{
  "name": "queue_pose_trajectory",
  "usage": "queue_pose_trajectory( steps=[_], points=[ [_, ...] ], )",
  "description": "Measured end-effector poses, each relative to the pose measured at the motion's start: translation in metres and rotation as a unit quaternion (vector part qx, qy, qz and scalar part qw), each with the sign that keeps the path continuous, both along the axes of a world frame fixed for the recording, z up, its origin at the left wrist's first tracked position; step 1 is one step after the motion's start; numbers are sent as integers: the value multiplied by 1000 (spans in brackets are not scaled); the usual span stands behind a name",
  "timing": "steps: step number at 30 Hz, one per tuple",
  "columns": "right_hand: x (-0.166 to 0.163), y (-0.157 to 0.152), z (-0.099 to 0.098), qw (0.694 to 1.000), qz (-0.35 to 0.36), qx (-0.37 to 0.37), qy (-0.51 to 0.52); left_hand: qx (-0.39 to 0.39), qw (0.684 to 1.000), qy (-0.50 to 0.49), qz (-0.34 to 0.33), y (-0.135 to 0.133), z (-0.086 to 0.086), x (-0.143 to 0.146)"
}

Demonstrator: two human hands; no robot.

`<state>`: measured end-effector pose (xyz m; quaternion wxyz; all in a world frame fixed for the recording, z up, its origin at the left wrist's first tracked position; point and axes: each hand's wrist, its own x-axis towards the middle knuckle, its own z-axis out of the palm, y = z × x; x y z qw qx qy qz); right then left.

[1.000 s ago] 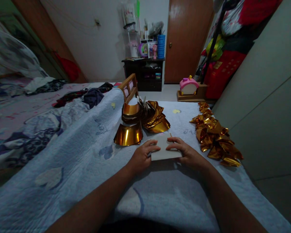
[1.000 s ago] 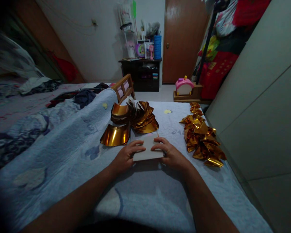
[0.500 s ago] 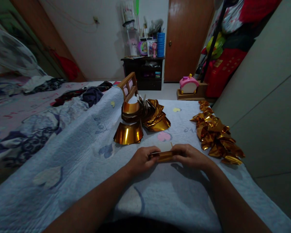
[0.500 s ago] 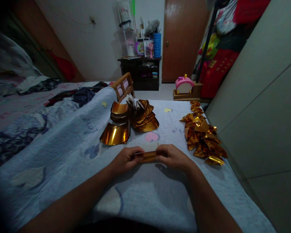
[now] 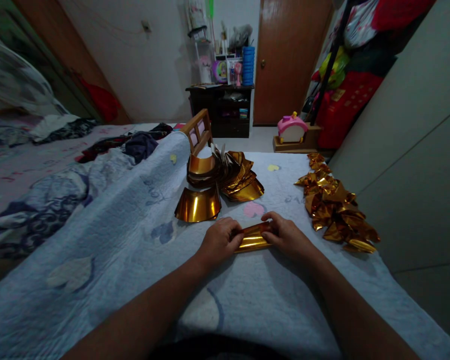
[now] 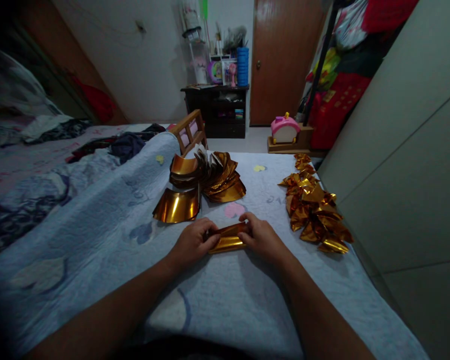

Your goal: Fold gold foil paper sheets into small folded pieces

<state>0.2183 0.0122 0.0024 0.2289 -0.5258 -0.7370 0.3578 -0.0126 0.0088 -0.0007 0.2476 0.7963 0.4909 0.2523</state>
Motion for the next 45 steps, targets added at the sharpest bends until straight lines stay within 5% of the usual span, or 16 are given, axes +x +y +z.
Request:
queue_pose_trajectory(
  steps=[5, 14, 24, 33, 39, 45],
  points=[
    [-4, 0, -7, 998, -17, 44, -51, 58, 997, 45, 19, 4, -9, 1],
    [-6, 1, -19, 991, -28, 90, -93, 18, 995, 98, 25, 8, -10, 3],
    [-4, 1, -19, 991, -51, 123, -11, -50, 998, -48, -3, 9, 1, 4],
    [1, -1, 5, 984, -51, -55, 162, -149, 960, -236, -7, 6, -1, 5],
    [0, -1, 5, 968, -68, -79, 229, -207, 924, -321, -3, 5, 2, 5],
    [0, -2, 5, 961, -77, -89, 252, -196, 932, -304, 11, 4, 5, 5]
  ],
)
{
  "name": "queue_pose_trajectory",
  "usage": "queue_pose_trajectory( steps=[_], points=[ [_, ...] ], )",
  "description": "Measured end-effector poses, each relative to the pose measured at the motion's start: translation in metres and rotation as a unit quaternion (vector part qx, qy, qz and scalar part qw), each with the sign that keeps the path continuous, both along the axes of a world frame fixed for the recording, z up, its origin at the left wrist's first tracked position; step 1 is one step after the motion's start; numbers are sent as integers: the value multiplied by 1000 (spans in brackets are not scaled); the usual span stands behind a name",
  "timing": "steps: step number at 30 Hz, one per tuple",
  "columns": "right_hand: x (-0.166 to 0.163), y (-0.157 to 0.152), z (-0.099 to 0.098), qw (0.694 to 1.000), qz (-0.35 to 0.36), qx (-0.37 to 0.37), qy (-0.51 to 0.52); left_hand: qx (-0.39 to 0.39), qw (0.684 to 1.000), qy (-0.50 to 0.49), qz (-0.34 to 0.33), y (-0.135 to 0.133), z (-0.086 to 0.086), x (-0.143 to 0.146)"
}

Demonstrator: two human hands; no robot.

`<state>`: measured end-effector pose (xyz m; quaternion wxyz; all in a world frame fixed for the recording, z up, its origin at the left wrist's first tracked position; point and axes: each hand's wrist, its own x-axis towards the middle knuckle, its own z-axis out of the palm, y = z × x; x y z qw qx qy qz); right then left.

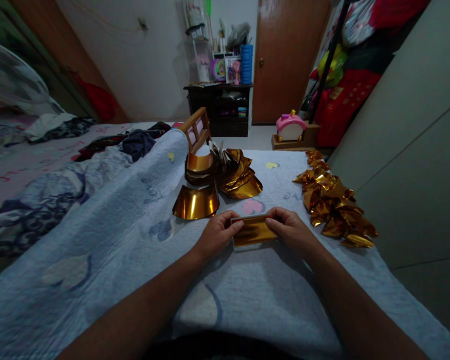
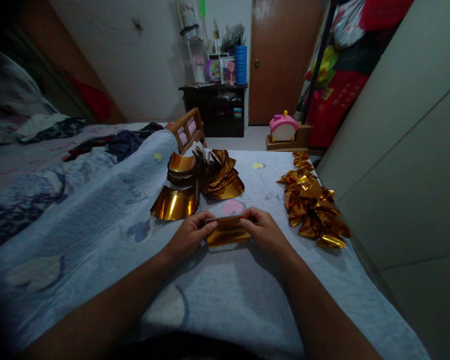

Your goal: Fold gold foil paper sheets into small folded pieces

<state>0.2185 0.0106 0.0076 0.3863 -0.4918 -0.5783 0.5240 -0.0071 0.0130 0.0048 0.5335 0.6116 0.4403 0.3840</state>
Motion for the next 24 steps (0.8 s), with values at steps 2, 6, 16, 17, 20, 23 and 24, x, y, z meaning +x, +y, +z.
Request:
queue_pose_trajectory(
  steps=[2, 6, 16, 17, 20, 23, 24],
  points=[
    [0, -1, 2, 1000, 0, -8, 3, 2, 1000, 5, 0, -1, 1, 0],
    [0, 0, 2, 1000, -1, -15, 4, 2, 1000, 7, -3, -1, 1, 0],
    [0, -1, 2, 1000, 3, -7, 10, 14, 1000, 26, 3, -1, 1, 0],
    [0, -1, 2, 1000, 2, -7, 9, 15, 1000, 28, 3, -1, 1, 0],
    [0, -1, 2, 1000, 1, -9, 10, 17, 999, 31, 5, -1, 1, -1],
    [-1, -2, 2, 1000, 3, -14, 13, 22, 999, 35, 8, -1, 1, -1],
    [-1, -2, 2, 1000, 5, -15, 14, 23, 999, 36, 8, -1, 2, -1]
  ],
)
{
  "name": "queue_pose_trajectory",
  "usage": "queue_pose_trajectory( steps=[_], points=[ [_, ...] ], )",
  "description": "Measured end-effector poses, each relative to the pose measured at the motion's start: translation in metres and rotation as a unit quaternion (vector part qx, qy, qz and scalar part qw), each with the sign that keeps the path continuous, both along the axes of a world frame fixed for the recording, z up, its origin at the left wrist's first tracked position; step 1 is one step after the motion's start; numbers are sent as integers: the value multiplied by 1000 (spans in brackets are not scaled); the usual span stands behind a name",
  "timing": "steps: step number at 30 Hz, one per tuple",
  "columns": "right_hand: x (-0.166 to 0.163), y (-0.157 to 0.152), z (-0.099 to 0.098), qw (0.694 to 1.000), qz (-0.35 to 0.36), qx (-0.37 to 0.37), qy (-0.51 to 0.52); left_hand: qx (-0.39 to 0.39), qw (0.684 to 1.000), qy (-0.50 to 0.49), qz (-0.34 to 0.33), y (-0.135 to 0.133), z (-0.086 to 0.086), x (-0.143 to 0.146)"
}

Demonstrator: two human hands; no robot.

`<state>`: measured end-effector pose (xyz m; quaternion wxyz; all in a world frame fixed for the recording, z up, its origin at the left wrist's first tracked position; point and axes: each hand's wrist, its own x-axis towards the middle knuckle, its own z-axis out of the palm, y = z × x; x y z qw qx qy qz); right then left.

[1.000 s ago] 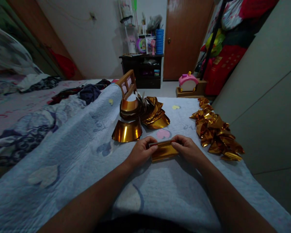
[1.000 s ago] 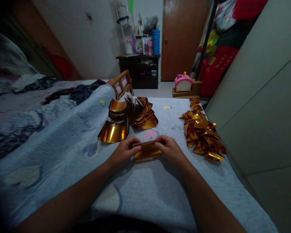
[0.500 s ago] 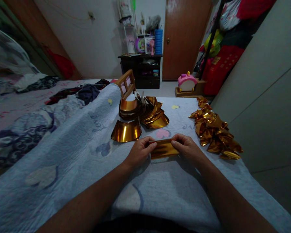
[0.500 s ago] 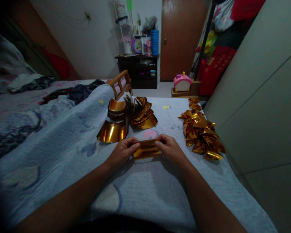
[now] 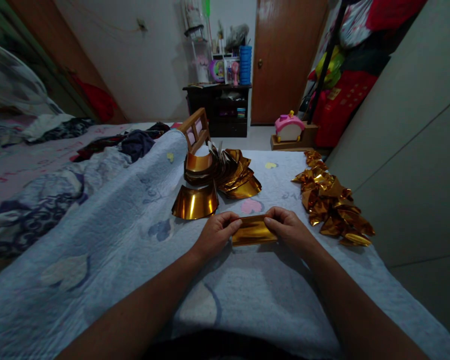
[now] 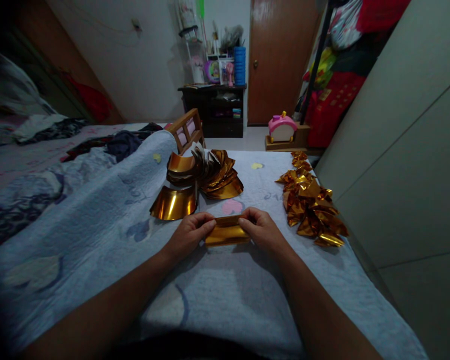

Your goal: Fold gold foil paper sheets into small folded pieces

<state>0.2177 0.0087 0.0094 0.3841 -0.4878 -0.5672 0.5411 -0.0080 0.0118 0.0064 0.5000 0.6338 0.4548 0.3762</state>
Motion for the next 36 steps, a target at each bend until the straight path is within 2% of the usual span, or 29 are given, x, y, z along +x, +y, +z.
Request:
queue_pose_trajectory(
  steps=[19, 28, 36],
  points=[
    [0, -1, 0, 1000, -1, -15, 12, 3, 1000, -9, 13, -1, 4, 3],
    [0, -3, 1, 999, -1, -37, 21, 12, 1000, 0, 10, 0, 1, 1],
    [0, -1, -1, 999, -10, -28, 23, 10, 1000, 6, 1, 0, -3, 0]
  ],
)
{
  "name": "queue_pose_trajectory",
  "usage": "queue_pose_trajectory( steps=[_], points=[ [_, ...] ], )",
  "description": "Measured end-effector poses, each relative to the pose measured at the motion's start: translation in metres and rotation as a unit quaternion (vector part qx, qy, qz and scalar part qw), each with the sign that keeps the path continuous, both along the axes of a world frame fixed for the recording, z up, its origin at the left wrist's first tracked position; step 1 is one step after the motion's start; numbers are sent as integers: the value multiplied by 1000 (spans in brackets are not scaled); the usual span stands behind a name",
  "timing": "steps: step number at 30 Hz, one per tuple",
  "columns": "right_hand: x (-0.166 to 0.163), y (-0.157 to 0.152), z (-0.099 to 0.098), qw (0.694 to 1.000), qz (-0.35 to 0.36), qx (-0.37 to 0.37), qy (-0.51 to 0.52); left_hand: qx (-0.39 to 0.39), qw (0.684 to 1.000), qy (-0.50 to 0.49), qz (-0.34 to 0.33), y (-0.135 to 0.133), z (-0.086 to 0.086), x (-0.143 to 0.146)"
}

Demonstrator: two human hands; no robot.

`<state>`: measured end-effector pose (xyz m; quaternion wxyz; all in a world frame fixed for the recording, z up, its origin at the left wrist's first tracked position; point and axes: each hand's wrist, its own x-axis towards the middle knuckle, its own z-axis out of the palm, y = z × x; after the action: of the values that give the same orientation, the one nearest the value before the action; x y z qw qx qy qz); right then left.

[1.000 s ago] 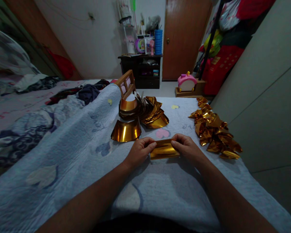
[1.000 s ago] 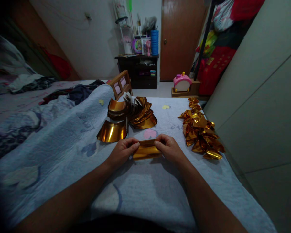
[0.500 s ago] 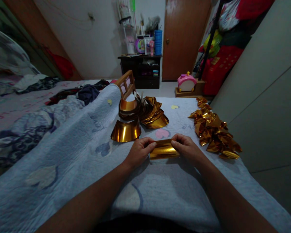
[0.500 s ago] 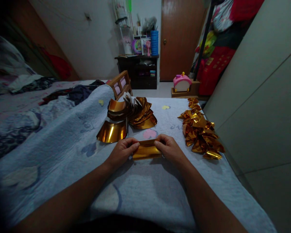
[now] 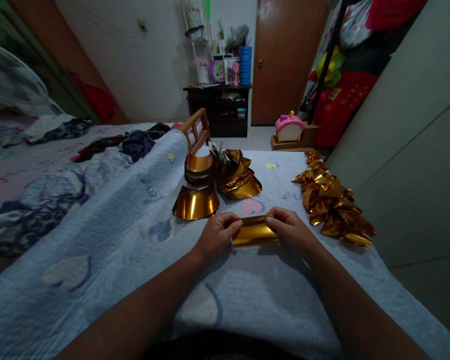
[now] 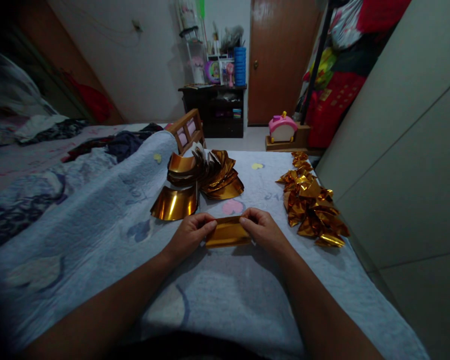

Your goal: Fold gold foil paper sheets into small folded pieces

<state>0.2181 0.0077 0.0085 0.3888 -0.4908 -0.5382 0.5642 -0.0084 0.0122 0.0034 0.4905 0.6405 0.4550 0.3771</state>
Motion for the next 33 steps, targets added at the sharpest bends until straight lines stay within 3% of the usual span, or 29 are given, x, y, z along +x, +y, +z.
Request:
queue_pose_trajectory(
  steps=[8, 19, 27, 33],
  points=[
    [1, 2, 3, 995, -21, 51, -87, 9, 1000, 21, 4, 1, -1, 2],
    [-4, 2, -5, 950, -22, 159, -268, 63, 989, 129, 44, 2, -8, 2],
    [-4, 3, -5, 933, -17, 176, -313, 54, 990, 128, 38, 3, -7, 3],
    [-6, 5, -15, 910, -12, 188, -369, 93, 974, 200, 39, 3, -7, 5]
  ],
)
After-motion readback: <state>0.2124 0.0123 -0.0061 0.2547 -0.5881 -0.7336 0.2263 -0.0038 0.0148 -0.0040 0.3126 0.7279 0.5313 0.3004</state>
